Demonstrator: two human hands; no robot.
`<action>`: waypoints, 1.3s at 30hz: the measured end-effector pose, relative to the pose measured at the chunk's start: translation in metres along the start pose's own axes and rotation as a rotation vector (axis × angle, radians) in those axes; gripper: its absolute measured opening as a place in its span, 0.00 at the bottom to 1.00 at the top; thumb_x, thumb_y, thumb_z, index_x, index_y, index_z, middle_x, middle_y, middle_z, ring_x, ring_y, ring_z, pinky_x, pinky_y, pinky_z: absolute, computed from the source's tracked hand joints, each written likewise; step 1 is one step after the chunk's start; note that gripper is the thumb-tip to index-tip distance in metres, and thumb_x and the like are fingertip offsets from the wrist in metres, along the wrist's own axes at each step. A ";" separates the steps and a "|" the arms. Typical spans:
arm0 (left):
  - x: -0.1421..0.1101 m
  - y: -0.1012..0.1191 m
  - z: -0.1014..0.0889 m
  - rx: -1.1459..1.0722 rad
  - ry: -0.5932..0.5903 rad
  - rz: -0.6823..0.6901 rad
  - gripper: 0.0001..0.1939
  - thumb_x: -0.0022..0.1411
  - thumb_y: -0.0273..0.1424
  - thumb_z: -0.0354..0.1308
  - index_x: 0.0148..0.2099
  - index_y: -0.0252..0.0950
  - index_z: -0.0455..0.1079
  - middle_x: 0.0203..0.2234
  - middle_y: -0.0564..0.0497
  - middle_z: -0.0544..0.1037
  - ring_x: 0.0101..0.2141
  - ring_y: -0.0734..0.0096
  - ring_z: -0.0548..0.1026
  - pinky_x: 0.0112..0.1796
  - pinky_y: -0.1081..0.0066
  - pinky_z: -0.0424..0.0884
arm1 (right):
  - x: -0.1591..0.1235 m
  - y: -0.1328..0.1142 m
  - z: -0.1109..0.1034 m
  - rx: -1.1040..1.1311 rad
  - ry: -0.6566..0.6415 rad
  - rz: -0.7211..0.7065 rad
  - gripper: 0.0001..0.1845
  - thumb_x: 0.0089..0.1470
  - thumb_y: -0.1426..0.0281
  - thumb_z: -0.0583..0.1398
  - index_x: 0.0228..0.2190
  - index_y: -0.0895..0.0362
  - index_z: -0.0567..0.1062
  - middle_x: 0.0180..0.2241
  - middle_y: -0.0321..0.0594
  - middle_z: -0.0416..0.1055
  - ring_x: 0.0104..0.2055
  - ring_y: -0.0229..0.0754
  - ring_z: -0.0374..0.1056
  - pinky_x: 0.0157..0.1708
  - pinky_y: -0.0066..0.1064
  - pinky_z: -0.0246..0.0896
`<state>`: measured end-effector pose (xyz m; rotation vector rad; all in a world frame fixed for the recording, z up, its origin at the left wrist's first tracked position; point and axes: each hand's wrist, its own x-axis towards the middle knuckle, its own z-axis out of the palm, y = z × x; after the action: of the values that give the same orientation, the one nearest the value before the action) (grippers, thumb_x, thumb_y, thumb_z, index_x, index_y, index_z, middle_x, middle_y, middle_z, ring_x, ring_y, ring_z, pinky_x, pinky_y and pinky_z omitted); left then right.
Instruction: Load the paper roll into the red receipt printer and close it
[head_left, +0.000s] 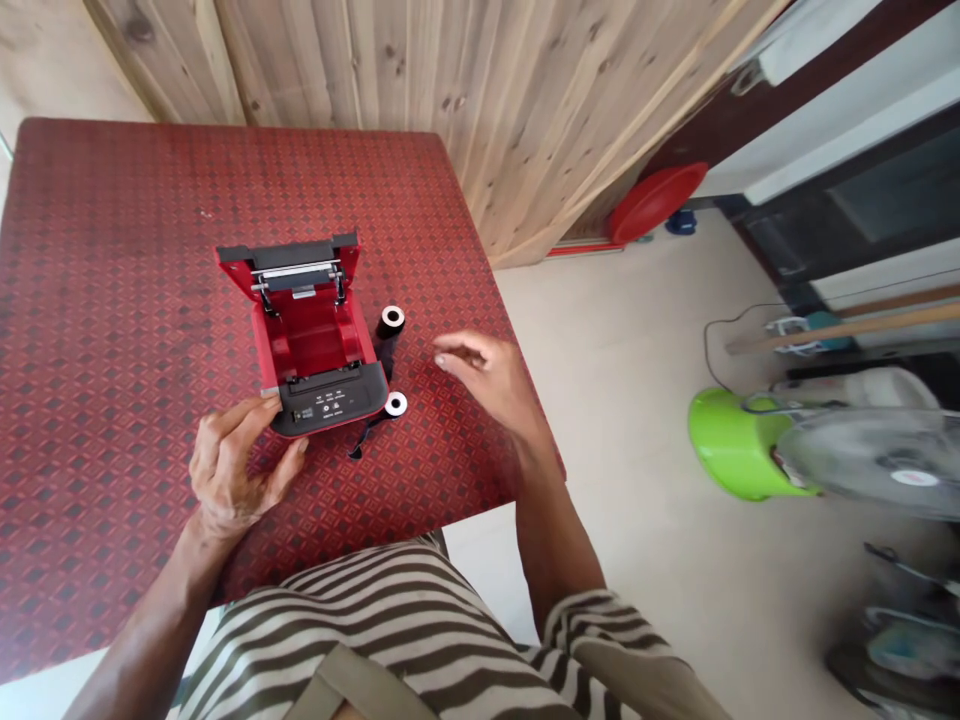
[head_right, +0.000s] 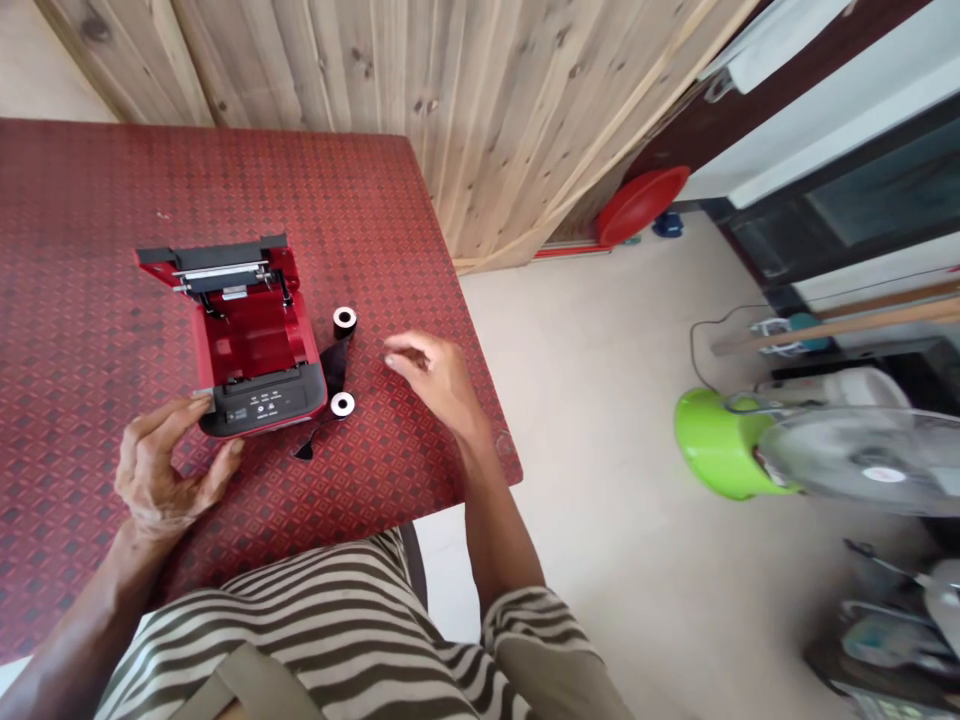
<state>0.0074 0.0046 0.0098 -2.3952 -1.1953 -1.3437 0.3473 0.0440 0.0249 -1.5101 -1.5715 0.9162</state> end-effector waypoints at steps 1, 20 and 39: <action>-0.001 0.000 0.000 0.000 -0.005 -0.004 0.37 0.62 0.33 0.73 0.70 0.40 0.65 0.50 0.44 0.83 0.46 0.60 0.83 0.46 0.64 0.78 | 0.013 0.004 0.003 0.000 0.022 -0.026 0.11 0.61 0.68 0.67 0.45 0.52 0.85 0.46 0.41 0.85 0.45 0.44 0.81 0.49 0.40 0.74; -0.001 0.004 -0.004 -0.023 -0.053 -0.022 0.37 0.61 0.31 0.73 0.69 0.35 0.66 0.50 0.40 0.82 0.46 0.59 0.82 0.44 0.64 0.76 | 0.050 -0.095 0.003 -0.091 -0.045 -0.426 0.17 0.63 0.64 0.69 0.52 0.50 0.76 0.46 0.36 0.82 0.44 0.43 0.77 0.45 0.39 0.75; -0.001 0.006 -0.005 -0.050 -0.066 -0.038 0.38 0.63 0.30 0.72 0.71 0.35 0.64 0.50 0.41 0.82 0.45 0.59 0.82 0.43 0.63 0.74 | 0.080 -0.136 0.103 -1.020 -0.654 -0.408 0.21 0.71 0.80 0.51 0.50 0.63 0.83 0.44 0.59 0.83 0.50 0.60 0.81 0.46 0.45 0.73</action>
<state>0.0077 -0.0023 0.0134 -2.4812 -1.2451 -1.3305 0.1921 0.1188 0.1024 -1.4341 -2.9910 0.3461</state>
